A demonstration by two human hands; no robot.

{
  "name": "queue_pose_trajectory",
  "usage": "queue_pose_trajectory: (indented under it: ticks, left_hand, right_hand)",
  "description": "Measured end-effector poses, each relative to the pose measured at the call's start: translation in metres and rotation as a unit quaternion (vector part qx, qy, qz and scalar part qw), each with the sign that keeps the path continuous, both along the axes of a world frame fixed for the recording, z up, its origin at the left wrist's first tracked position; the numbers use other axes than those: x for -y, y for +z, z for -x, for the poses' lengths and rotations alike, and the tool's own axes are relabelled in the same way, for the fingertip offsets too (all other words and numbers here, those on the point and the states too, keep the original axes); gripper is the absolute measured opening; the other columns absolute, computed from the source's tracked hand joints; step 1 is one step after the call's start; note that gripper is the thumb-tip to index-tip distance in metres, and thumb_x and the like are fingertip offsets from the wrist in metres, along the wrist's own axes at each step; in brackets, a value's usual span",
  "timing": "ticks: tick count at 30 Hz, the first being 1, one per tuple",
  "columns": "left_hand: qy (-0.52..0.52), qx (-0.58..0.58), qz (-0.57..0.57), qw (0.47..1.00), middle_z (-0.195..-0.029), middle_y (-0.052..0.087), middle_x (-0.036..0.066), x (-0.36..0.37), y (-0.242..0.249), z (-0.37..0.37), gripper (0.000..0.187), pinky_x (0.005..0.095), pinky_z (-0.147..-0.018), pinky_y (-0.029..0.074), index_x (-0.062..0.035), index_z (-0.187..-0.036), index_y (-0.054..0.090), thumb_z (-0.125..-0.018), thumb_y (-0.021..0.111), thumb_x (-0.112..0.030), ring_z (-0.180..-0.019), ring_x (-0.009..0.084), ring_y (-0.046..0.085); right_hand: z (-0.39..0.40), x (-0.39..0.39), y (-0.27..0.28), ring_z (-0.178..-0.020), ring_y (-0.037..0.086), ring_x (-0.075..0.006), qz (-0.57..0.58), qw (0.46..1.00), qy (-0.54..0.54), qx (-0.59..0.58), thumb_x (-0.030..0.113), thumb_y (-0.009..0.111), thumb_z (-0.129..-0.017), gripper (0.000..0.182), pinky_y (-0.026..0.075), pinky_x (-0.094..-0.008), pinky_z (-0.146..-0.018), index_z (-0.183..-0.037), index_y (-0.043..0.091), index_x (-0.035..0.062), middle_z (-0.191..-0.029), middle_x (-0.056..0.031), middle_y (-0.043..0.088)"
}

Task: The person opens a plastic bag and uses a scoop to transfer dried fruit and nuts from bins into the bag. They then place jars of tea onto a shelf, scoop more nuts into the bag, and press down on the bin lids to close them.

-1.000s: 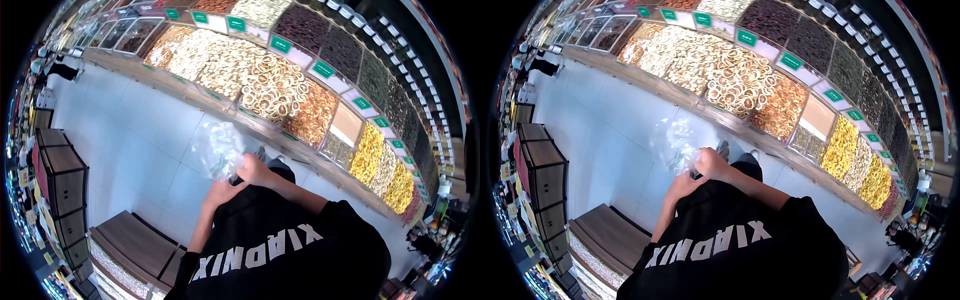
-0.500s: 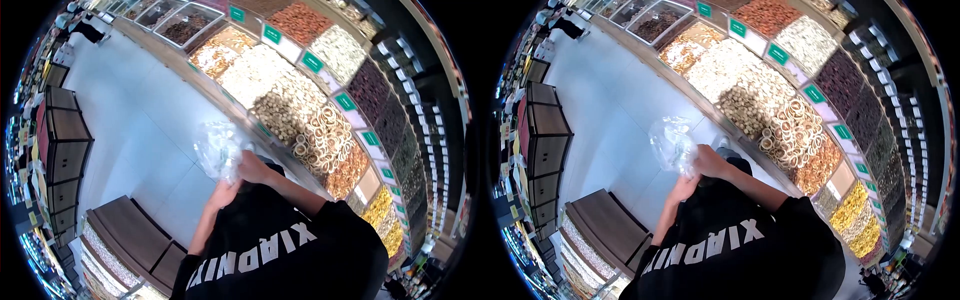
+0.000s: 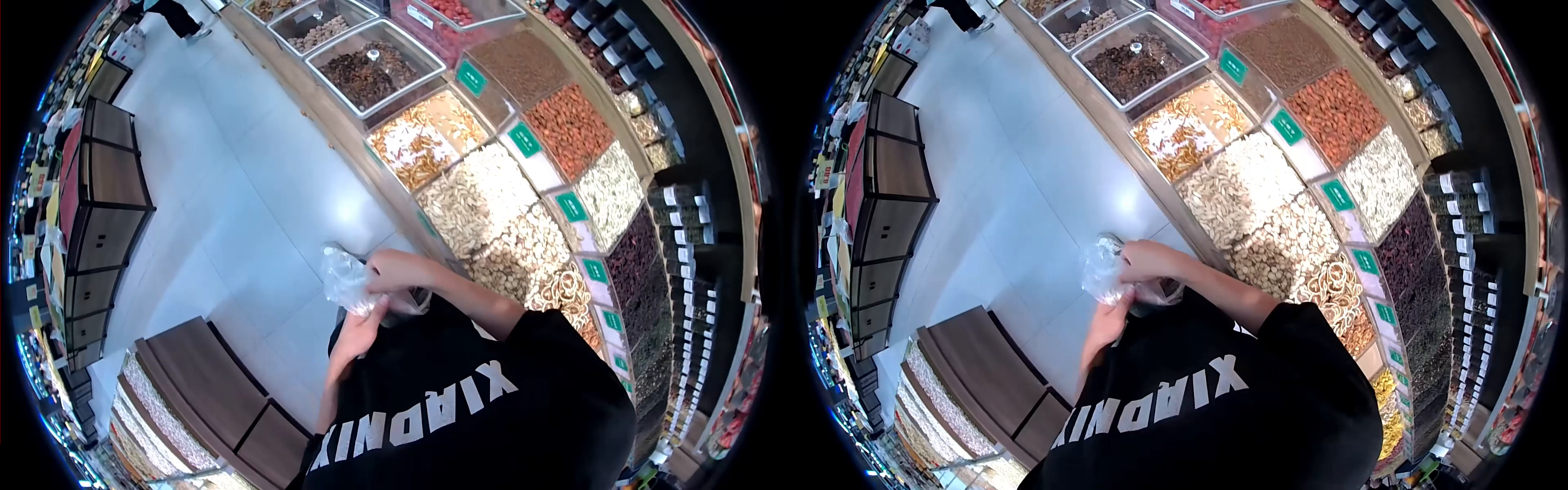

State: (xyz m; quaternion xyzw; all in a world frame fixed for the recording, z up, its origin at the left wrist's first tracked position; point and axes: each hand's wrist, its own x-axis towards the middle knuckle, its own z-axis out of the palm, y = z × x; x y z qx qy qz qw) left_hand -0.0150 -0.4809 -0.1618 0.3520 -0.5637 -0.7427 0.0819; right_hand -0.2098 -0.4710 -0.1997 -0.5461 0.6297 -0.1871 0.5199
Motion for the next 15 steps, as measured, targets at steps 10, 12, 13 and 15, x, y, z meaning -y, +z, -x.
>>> queue_pose_trajectory:
  ticks: [10, 12, 13, 15]
  left_hand:
    - [-0.11, -0.001, -0.019, 0.994, -0.12, 0.066, 0.007, 0.203, 0.018, 0.013, 0.037, 0.0321, -0.1, 0.045, 0.0005, -0.126, 0.06, -0.103, 0.059, -0.029, -0.113, 0.0154, 0.058]
    - [-0.111, -0.021, 0.032, 0.993, -0.115, 0.068, 0.006, 0.248, 0.035, 0.013, 0.033, 0.0311, -0.097, 0.047, -0.0002, -0.122, 0.064, -0.103, 0.059, -0.028, -0.109, 0.0142, 0.06]
    - [-0.127, -0.025, 0.016, 0.991, -0.116, 0.068, 0.005, 0.271, 0.036, 0.012, 0.034, 0.0311, -0.097, 0.047, -0.0005, -0.123, 0.064, -0.104, 0.059, -0.028, -0.109, 0.0138, 0.06]
    - [-0.157, -0.026, -0.03, 0.987, -0.117, 0.066, 0.003, 0.313, 0.034, 0.012, 0.034, 0.0312, -0.098, 0.047, -0.001, -0.125, 0.063, -0.104, 0.058, -0.028, -0.109, 0.0128, 0.059]
  right_hand:
    - [0.009, 0.144, -0.017, -0.077, 0.065, -0.0217, -0.077, 0.993, -0.087, 0.037, 0.052, 0.063, -0.092, 0.061, 0.052, -0.0356, -0.074, -0.098, 0.071, -0.0075, -0.087, -0.0188, 0.071]
    - [0.006, 0.18, -0.002, -0.084, 0.064, -0.0181, -0.005, 0.978, -0.113, 0.178, 0.056, 0.057, -0.096, 0.066, 0.051, -0.0326, -0.078, -0.107, 0.069, -0.0082, -0.094, -0.0158, 0.072]
    - [0.004, 0.193, 0.003, -0.088, 0.064, -0.0164, 0.025, 0.96, -0.123, 0.25, 0.057, 0.055, -0.098, 0.069, 0.05, -0.0312, -0.08, -0.112, 0.068, -0.0085, -0.098, -0.0142, 0.072]
    - [0.016, 0.221, 0.0, -0.096, 0.06, -0.0122, -0.115, 0.961, -0.077, 0.238, 0.053, 0.05, -0.102, 0.064, 0.047, -0.0276, -0.085, -0.12, 0.064, -0.0069, -0.106, -0.009, 0.069]
